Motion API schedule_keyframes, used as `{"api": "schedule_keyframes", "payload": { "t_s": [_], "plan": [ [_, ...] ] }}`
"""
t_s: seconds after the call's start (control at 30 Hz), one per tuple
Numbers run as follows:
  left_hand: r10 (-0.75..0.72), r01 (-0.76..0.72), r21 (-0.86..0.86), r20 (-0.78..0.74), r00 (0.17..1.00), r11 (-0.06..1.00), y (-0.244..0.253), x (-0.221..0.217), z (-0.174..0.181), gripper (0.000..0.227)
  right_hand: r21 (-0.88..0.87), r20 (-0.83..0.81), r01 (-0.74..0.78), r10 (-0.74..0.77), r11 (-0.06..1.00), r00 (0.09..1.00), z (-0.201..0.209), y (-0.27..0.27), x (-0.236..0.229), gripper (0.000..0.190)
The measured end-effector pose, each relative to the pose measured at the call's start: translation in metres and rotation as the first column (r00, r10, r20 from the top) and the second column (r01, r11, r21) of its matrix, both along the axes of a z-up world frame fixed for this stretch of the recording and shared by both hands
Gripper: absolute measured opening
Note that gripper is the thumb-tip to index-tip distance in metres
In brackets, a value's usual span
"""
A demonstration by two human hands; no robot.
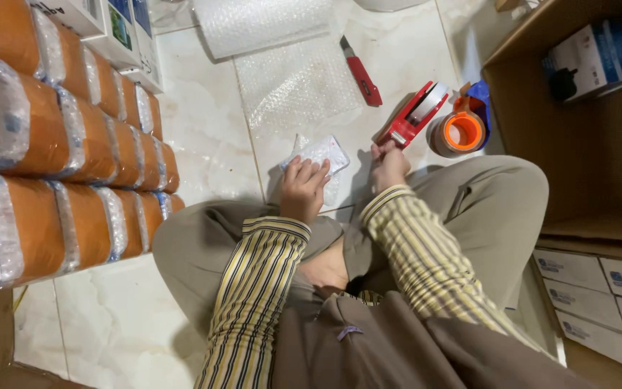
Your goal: The person sits on the floor and wraps small rectangular boxes with bubble wrap. They fold the bubble wrap around each box, secure it with clear tape using a handheld dispenser, and then place the wrapped box into a wooden shelf unit. The process is repeated for multiple boxes.
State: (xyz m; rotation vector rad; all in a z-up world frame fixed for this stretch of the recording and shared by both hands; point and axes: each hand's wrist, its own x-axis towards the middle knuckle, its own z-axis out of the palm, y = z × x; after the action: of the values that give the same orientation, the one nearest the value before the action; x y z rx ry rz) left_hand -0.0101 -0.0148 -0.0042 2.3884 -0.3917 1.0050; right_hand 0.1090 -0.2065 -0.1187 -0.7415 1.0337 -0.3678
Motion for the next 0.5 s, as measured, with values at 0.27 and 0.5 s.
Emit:
{"api": "schedule_keyframes", "payload": {
  "t_s": [0.27, 0.5],
  "plan": [
    [-0.041, 0.045, -0.155, 0.025, 0.999, 0.987, 0.003, -0.001, 0.004, 0.018, -0.205, 0.078, -0.611, 0.635, 0.765, 0.769, 0.066, 0.024, -0.042, 0.027],
    [-0.060, 0.056, -0.274, -0.009, 0.998, 0.960, 0.005, 0.003, -0.008, 0.009, -0.373, 0.083, -0.794, 0.870, 0.479, 0.486, 0.142, 0.047, -0.080, 0.027]
  ]
}}
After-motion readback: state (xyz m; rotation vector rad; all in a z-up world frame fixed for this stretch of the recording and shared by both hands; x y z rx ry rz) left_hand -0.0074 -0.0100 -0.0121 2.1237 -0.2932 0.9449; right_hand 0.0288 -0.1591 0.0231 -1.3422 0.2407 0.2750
